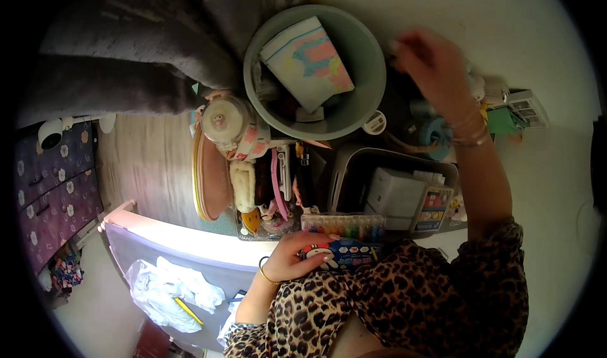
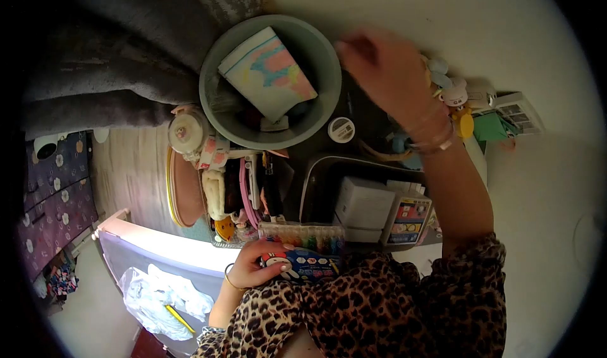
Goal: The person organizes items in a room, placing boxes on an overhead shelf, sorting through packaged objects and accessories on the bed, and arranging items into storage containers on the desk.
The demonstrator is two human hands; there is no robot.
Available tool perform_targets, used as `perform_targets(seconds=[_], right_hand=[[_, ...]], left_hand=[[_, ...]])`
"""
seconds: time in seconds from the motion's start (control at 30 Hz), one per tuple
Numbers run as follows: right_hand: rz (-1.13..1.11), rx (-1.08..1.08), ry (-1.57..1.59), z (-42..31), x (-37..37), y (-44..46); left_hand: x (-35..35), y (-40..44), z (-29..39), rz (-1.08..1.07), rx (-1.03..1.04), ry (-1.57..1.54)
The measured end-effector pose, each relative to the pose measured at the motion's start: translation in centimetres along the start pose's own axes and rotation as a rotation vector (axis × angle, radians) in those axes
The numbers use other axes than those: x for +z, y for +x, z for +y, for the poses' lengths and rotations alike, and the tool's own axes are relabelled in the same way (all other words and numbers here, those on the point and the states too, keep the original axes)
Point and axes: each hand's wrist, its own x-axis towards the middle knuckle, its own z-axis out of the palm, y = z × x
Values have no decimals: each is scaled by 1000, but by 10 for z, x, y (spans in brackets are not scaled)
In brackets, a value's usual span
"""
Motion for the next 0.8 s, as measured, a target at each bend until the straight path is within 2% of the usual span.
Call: perform_targets(seconds=[0.07, 0.17, 0.27, 0.3, 0.37, 0.4, 0.43, 0.47, 0.5, 0.57, 0.6, 0.63, 0.7, 0.8], right_hand=[[-142, -47, 119, -25, 25, 16], [-245, -92, -132, -29, 82, 37], [-279, 50, -127, -30, 102, 49], [-208, -50, -76, -28, 97, 48], [-137, -27, 140, -31, 70, 44], [34, -258, 99, -31, 44, 43], [46, -161, 400, -36, 21, 37], [102, -216, 435, -35, -3, 32], [149, -389, 606, -22, -17, 31], [587, 199, 514, -78, -38, 14], [478, 15, 602, -45, -53, -2], [364, -170, 683, -19, -65, -16], [285, -79, 836, 4, -81, -39], [183, -64, 931, 1, -82, -55]], left_hand=[[0, 1, -1, -6, 5, -6], [3, 8, 7, -7, 49, -9], [3, 6, 11, -9, 17, 29], [1, 2, 9, -12, -5, 49], [-1, -3, 7, 49, -13, 57], [0, -5, 6, 113, 3, 46], [0, -9, 4, 178, 19, 35], [0, -20, -11, 162, 35, -9], [4, -21, -13, 241, 65, -116], [16, -15, -17, 393, 139, -335], [8, -16, -20, 277, 113, -273], [6, -12, -17, 266, 135, -280], [4, -3, -4, 245, 179, -295], [2, 2, -1, 243, 190, -279]])
